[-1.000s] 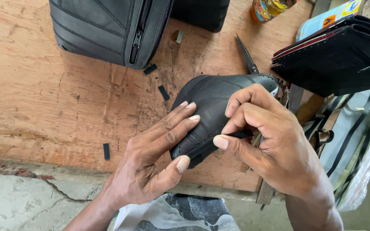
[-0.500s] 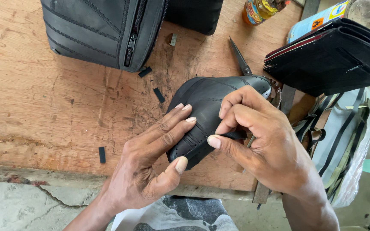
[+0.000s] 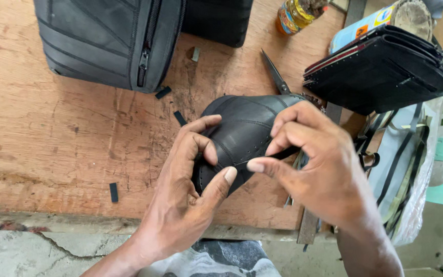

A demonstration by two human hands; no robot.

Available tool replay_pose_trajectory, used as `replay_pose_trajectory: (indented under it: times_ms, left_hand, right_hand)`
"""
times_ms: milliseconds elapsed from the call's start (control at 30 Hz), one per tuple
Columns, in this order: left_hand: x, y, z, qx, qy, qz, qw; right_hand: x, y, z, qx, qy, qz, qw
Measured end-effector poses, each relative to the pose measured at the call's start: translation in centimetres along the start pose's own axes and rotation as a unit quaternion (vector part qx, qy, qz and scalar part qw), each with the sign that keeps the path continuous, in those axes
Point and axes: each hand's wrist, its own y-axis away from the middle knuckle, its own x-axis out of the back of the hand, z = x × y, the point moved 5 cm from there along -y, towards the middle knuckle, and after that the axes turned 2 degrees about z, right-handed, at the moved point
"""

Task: The person hand-sews a black leather-like bag using a needle and thread. They repeatedly pass the needle through pre-punched holes along the bag's edge, pull the thread tight, and trim excess thread with scissors. The person also handles a stack of similar bags and a pile of leather strips on the table.

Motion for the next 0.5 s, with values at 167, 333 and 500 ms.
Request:
replay_pose_trajectory:
  times_ms: [167,333,500]
  left_hand:
    - [-0.6,0.1,-0.3,0.012,0.024,0.008,1.0]
    - [-0.7,0.1,-0.5,0.016,0.008,0.011,1.0]
    - [-0.8,0.1,-0.5,0.011,0.002,0.018,1.0]
  right_hand:
    - [2.1,-0.3,2.1,0.045,0.015,0.015,0.999]
    - [2.3,-0.6,3.3,0.02,-0.006,0.005,1.0]
    - [2.4,-1.1,3.0,0.039,0.02,0.012,0.999]
